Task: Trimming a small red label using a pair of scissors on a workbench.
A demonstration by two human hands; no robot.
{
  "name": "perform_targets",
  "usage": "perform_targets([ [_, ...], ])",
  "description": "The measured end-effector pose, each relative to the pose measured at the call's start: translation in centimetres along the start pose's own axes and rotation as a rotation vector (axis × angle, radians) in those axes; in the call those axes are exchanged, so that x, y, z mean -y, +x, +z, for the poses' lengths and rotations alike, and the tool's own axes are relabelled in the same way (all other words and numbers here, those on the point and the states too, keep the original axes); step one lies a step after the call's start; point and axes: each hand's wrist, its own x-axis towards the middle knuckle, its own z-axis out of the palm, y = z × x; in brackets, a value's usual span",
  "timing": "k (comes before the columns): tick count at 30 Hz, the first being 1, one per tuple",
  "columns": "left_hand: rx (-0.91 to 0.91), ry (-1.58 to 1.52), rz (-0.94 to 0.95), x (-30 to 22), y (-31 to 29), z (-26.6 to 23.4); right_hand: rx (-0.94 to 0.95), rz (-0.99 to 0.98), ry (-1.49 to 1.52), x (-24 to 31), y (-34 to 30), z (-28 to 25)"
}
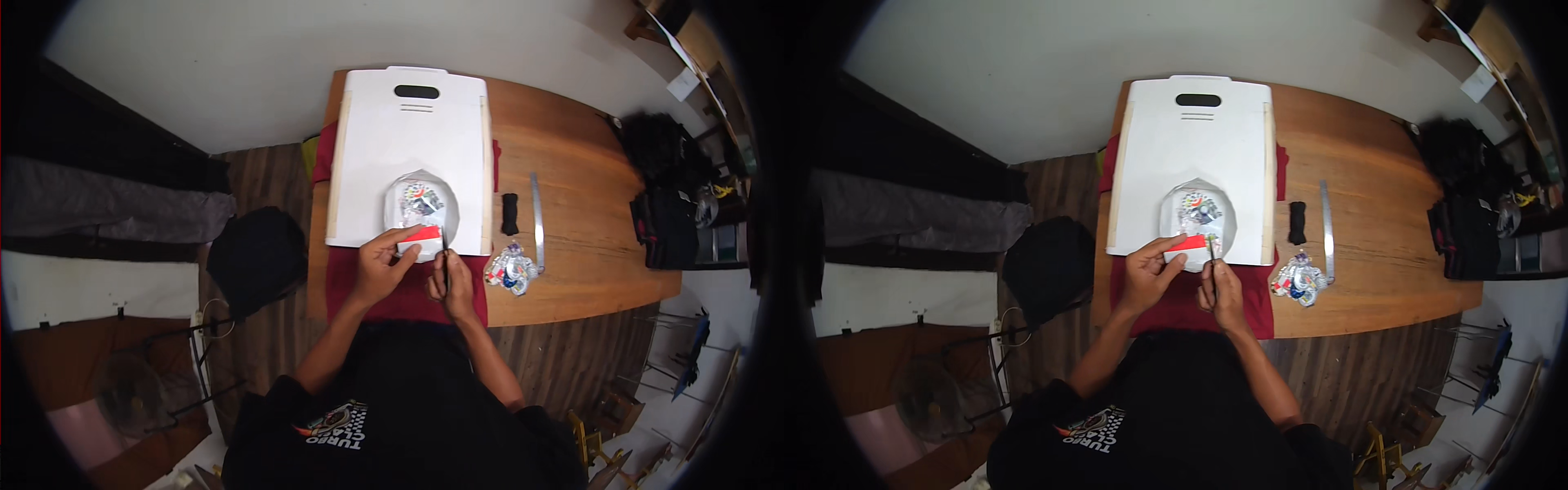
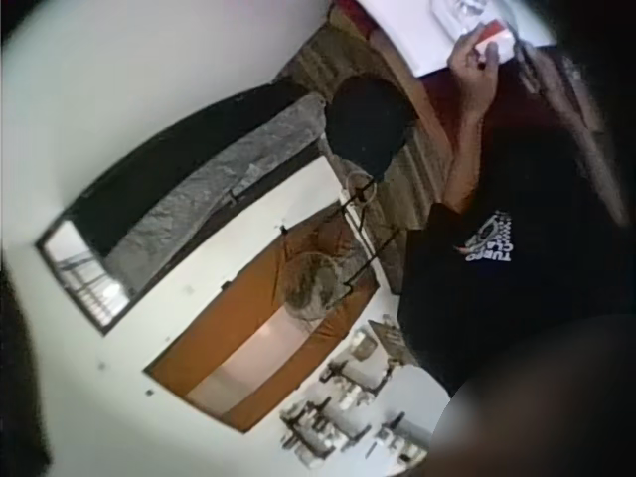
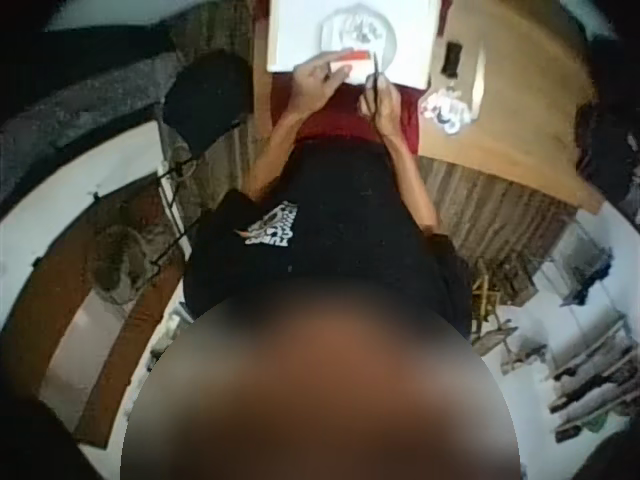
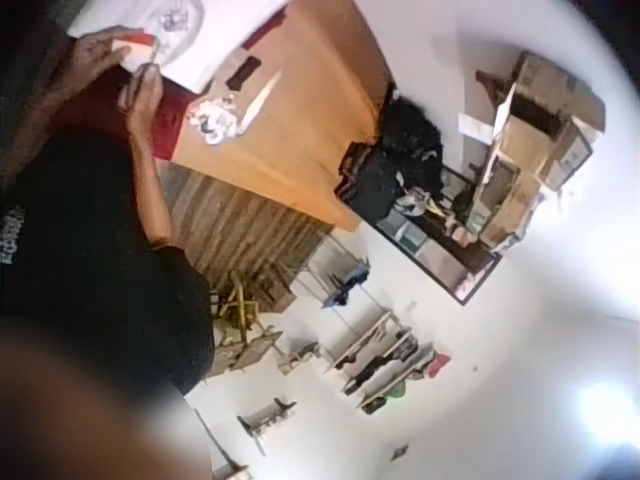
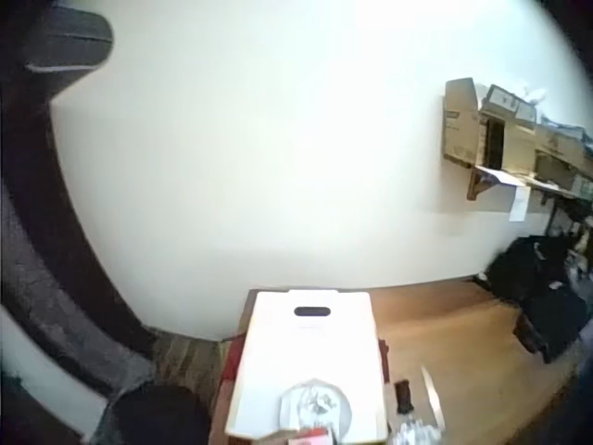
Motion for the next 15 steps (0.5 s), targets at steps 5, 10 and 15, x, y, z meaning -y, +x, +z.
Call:
perform_targets([
  [5, -0.090, 0.025, -0.024, -0.3, 0.0, -0.3, 0.031, 0.014, 0.035, -1.4, 0.2, 0.0],
  [10, -0.131, -0.012, -0.048, -0.5, 0.2, 0.1, 0.061, 0.008, 0.029, -1.6, 0.0, -0.2],
  [15, -0.124, 0.029, -0.012, -0.7, 0.3, 0.3, 0.066, 0.008, 0.035, -1.5, 0.0, 0.1],
])
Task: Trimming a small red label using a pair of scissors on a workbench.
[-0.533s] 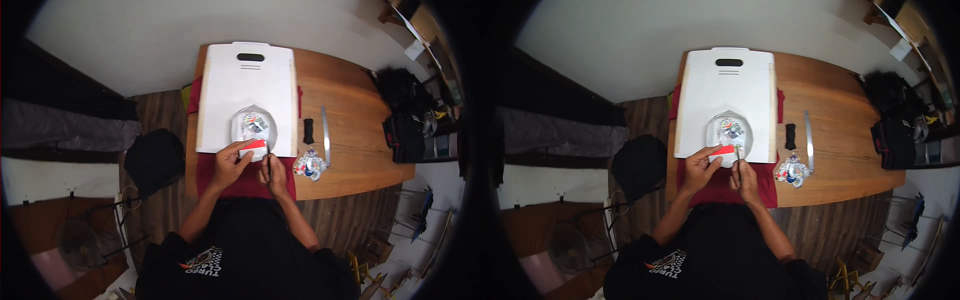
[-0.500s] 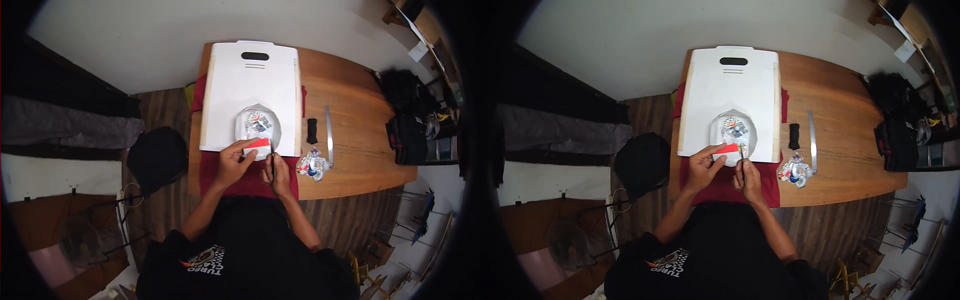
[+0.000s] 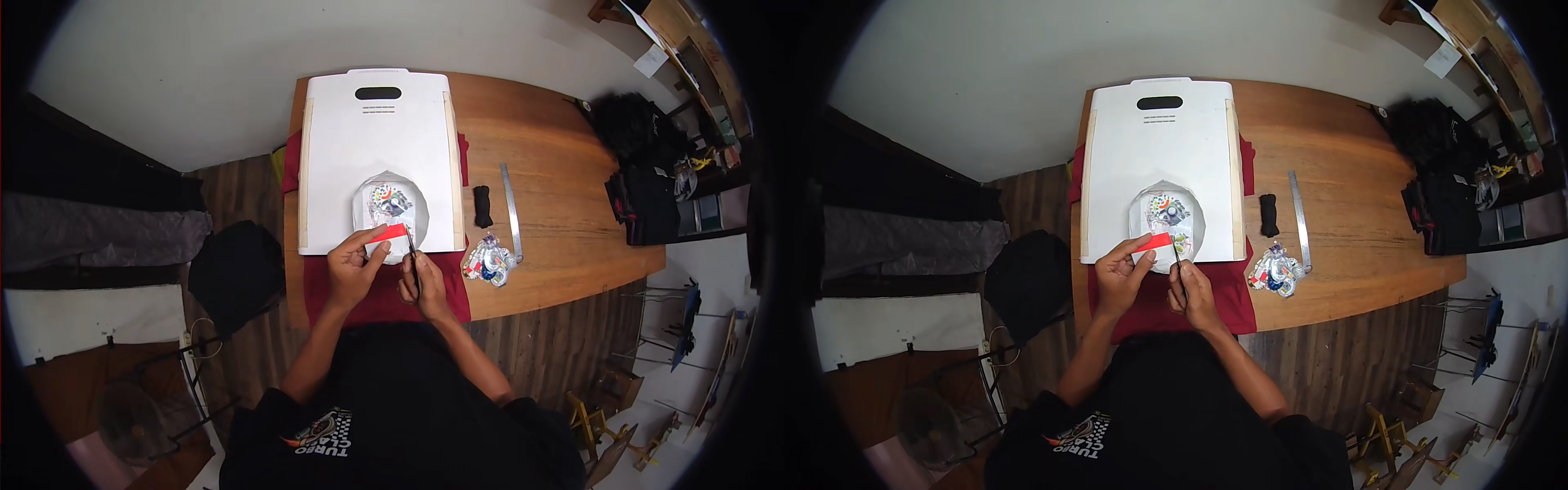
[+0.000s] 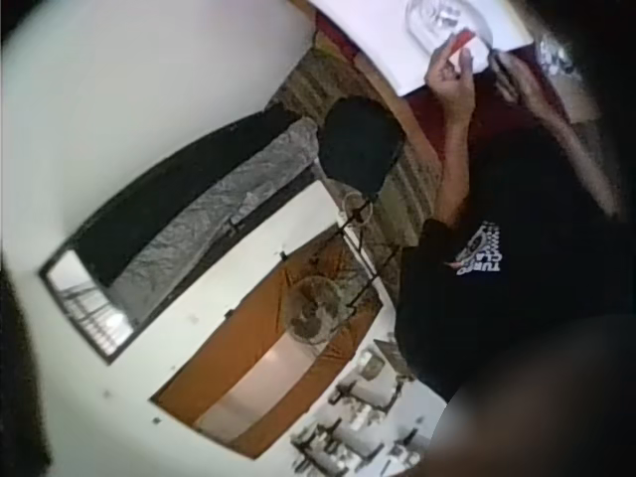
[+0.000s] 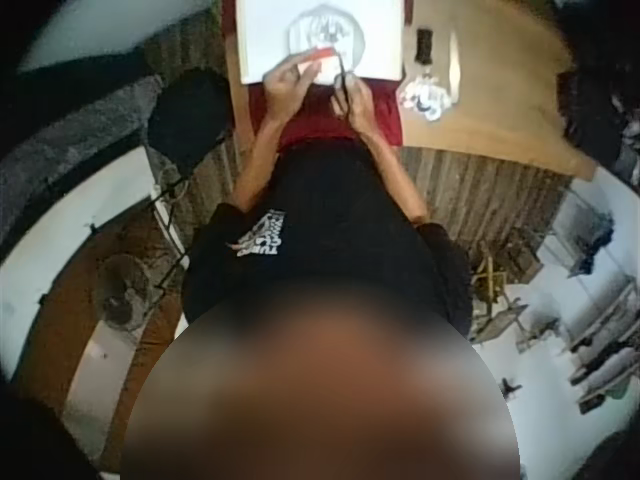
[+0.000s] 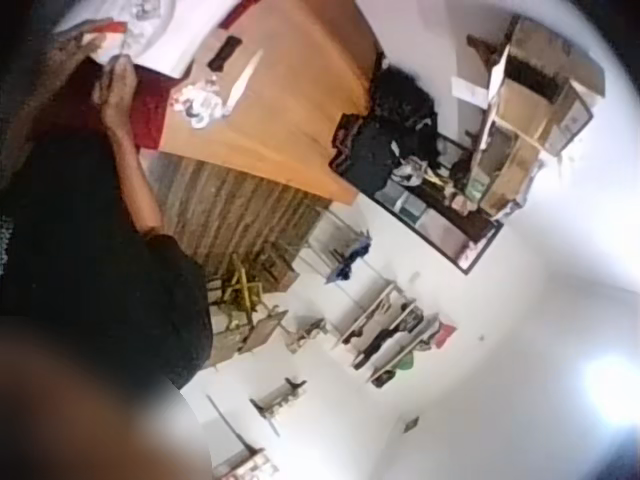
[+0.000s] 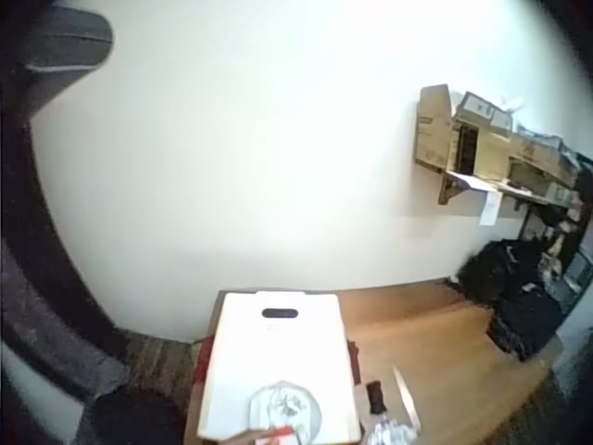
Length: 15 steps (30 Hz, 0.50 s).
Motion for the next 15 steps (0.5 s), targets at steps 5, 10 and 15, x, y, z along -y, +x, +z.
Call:
perform_targets([
  [5, 0.005, -0.001, 0.035, 0.3, -0.1, -0.2, -0.028, -0.017, -0.035, 0.3, 0.1, 0.5],
  [10, 0.012, -0.008, 0.065, 0.1, -0.3, -0.1, -0.047, -0.044, 0.021, 0.4, -0.1, 0.2],
  [15, 0.018, -0.046, 0.071, -0.4, -0.7, 0.3, 0.015, -0.095, -0.001, 0.1, -0.9, 0.1],
])
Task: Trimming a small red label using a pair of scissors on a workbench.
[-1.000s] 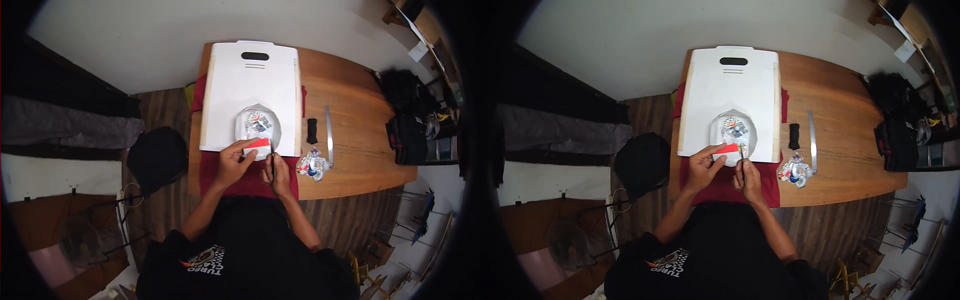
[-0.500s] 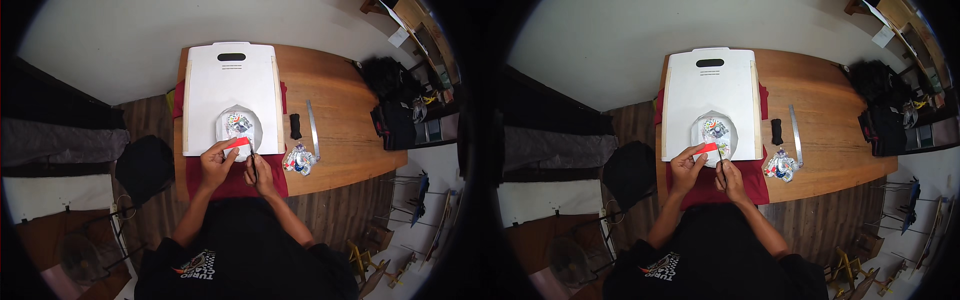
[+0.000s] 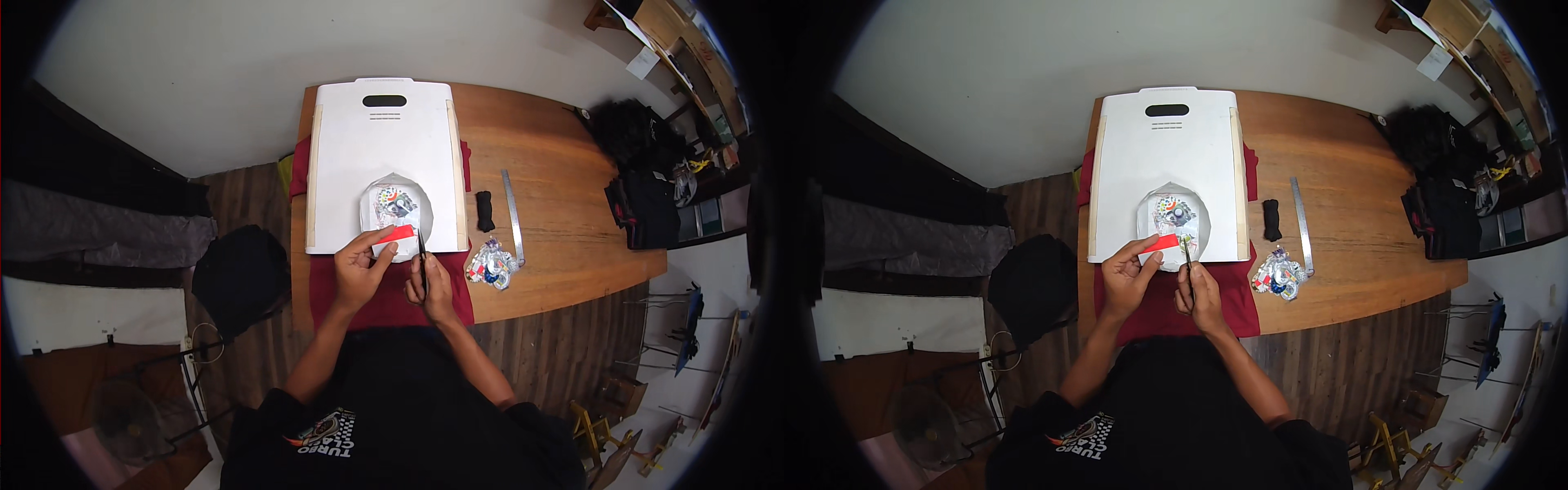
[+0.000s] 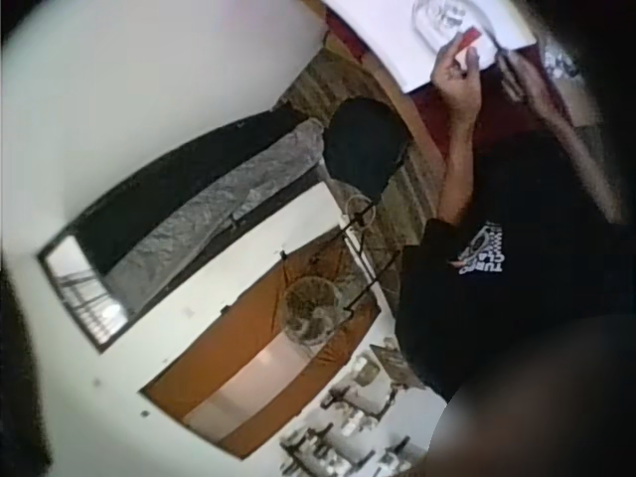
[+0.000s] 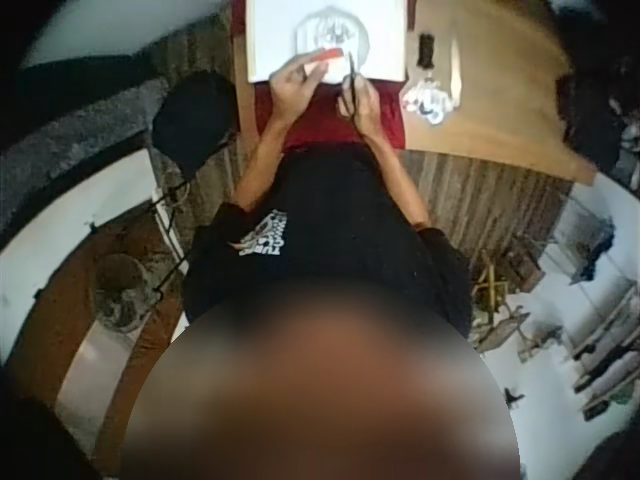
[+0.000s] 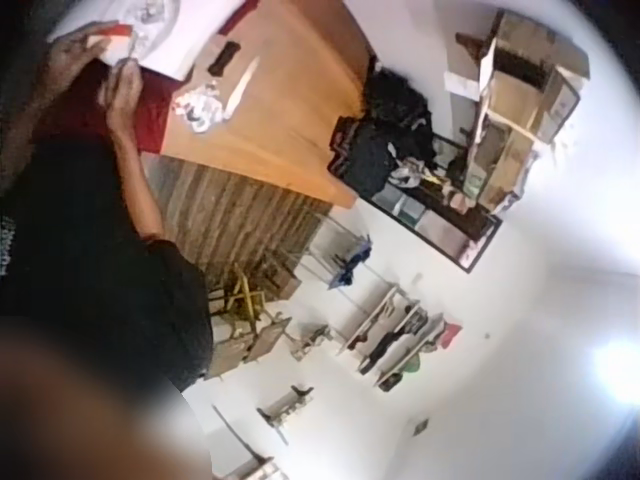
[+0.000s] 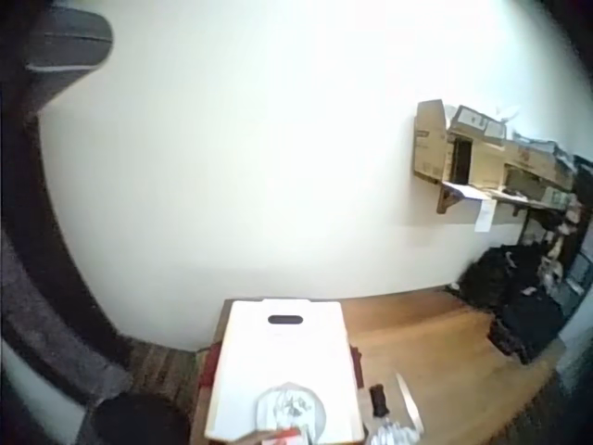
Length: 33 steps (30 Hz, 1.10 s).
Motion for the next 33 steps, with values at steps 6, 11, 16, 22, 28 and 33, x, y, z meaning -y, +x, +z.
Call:
perform_targets([
  [6, 0.000, 0.005, 0.041, -0.9, 0.6, 0.4, 0.012, -0.027, 0.005, 0.6, 0.4, 1.0],
  [11, -0.008, 0.021, 0.042, -0.9, 0.7, 0.2, 0.029, -0.003, 0.021, 0.6, 0.5, 1.2],
  [16, -0.031, 0.032, 0.059, -0.5, 0.4, 0.4, 0.049, 0.020, 0.013, 0.8, 0.5, 1.2],
  [22, -0.059, 0.017, 0.013, 0.0, 0.3, 1.1, 0.051, 0.047, 0.012, 1.1, 0.6, 0.0],
  [28, -0.106, 0.033, 0.002, 0.0, 0.2, 2.2, 0.041, 0.080, 0.002, 2.7, 0.7, -1.5],
  [33, -0.129, 0.044, 0.048, 0.6, -0.5, 2.0, 0.066, -0.344, 0.158, 12.8, 1.1, 4.1],
])
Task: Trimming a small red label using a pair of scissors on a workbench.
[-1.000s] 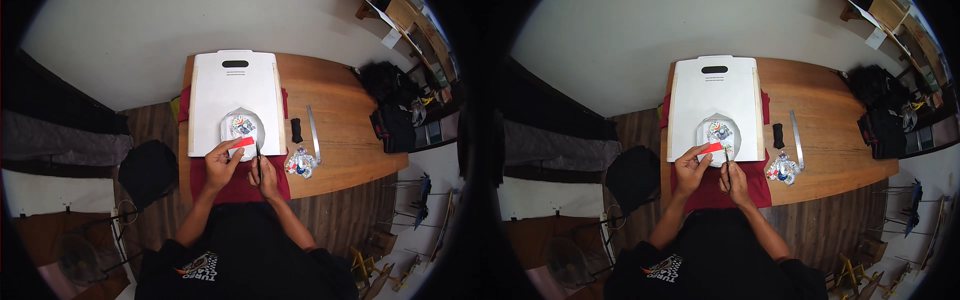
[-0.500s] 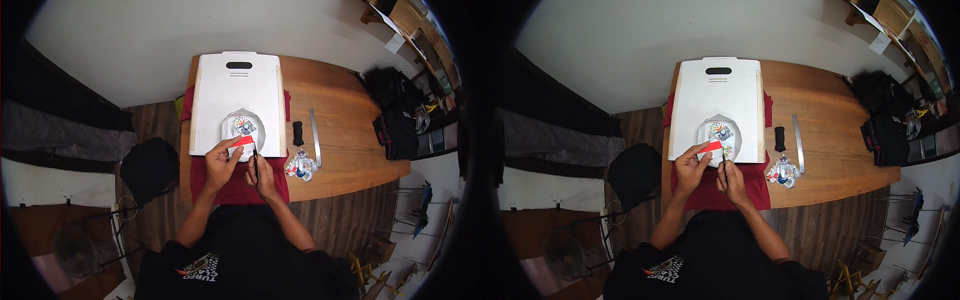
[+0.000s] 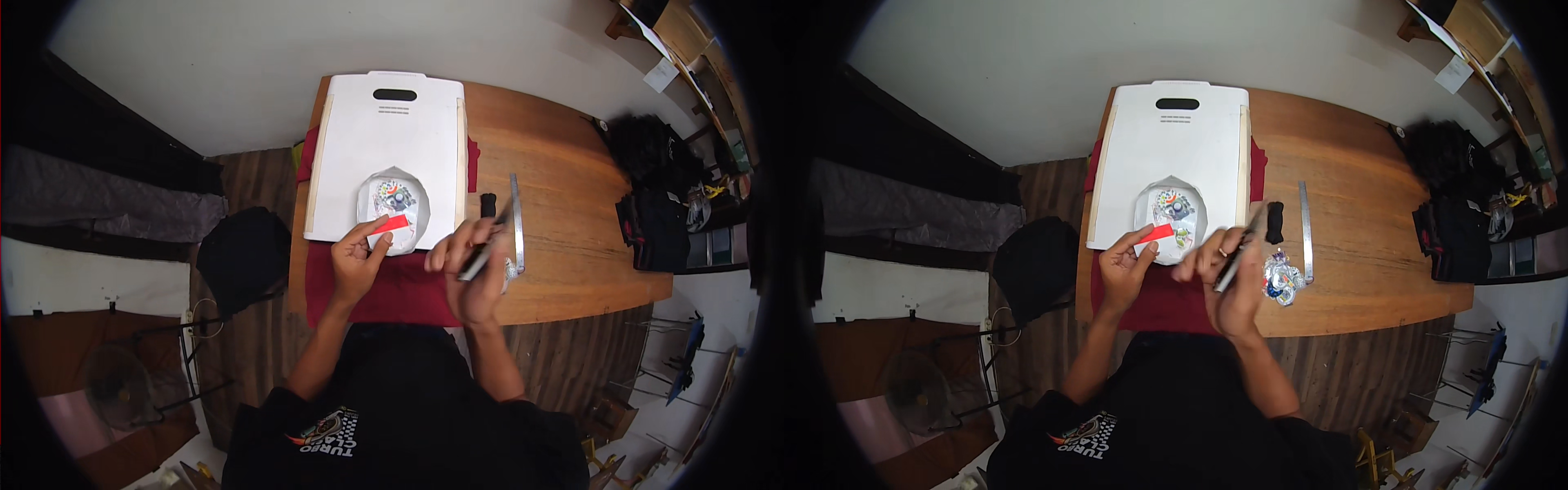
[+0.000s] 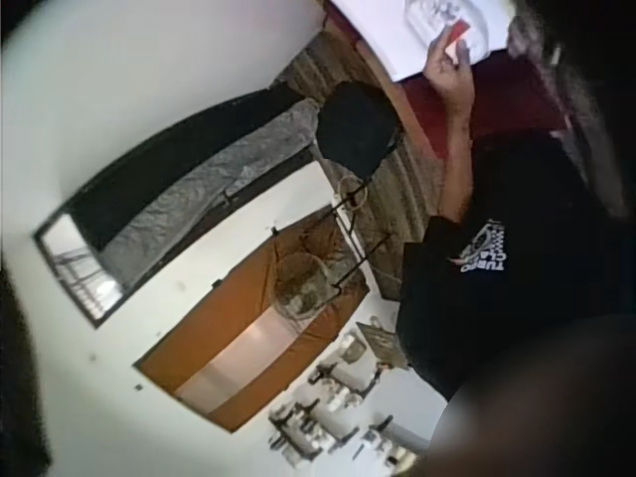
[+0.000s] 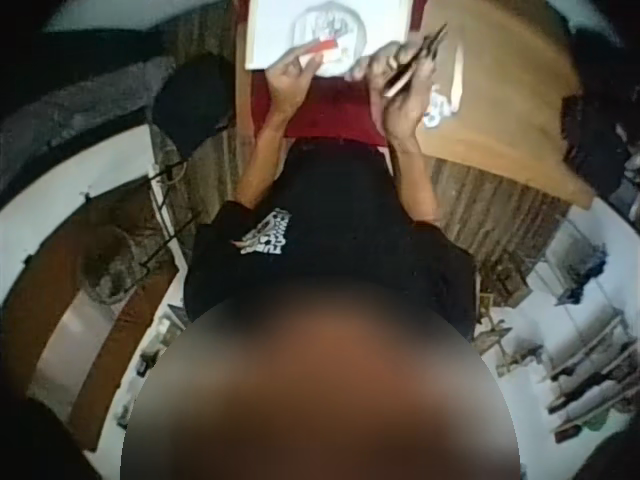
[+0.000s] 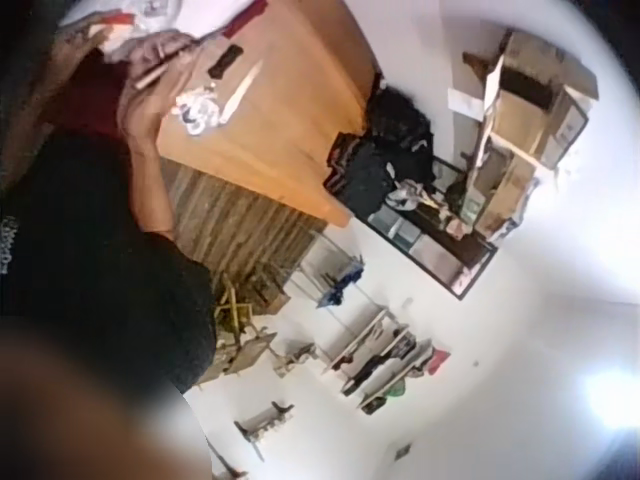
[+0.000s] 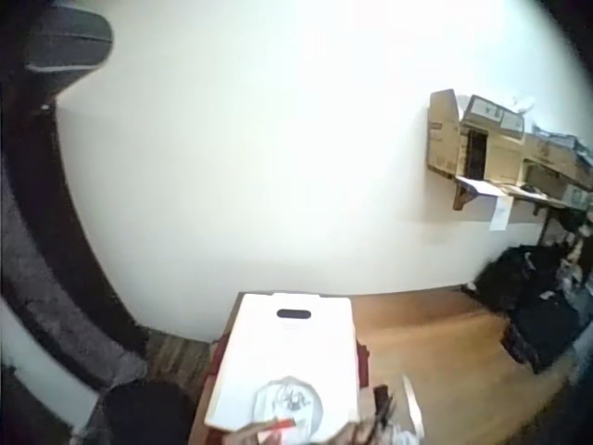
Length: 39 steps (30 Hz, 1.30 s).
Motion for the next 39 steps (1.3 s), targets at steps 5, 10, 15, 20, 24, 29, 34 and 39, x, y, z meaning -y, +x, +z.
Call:
perform_targets([
  [5, -0.155, -0.041, -0.498, -3.6, -1.0, 1.5, 0.116, 0.276, 0.538, 8.5, -0.5, 8.6],
  [10, -0.053, 0.025, 0.011, -0.7, -0.9, 1.4, 0.028, 0.086, 0.485, 8.5, -0.7, 7.5],
  [15, -0.075, -0.010, -0.001, -0.5, -1.0, 1.6, -0.030, -0.097, 0.423, 8.6, 0.0, 7.3],
  [20, -0.052, 0.003, 0.093, 0.0, -0.1, 1.8, 0.100, 0.082, -0.394, -1.6, -0.1, -5.9],
  [24, -0.077, 0.032, 0.052, 1.1, 0.4, 1.2, 0.157, 0.378, -0.478, -5.9, -2.1, -9.5],
  [29, -0.139, 0.104, -0.054, 1.3, 0.5, 1.5, 0.159, 0.473, -0.403, -8.9, -3.4, -10.6],
  [34, -0.147, 0.117, -0.048, 2.7, 0.7, 0.7, 0.153, 0.501, -0.332, -9.8, -3.1, -10.6],
  [39, -0.139, 0.057, -0.101, 0.9, 0.8, 1.3, 0.120, 0.484, -0.277, -9.8, -2.8, -10.1],
])
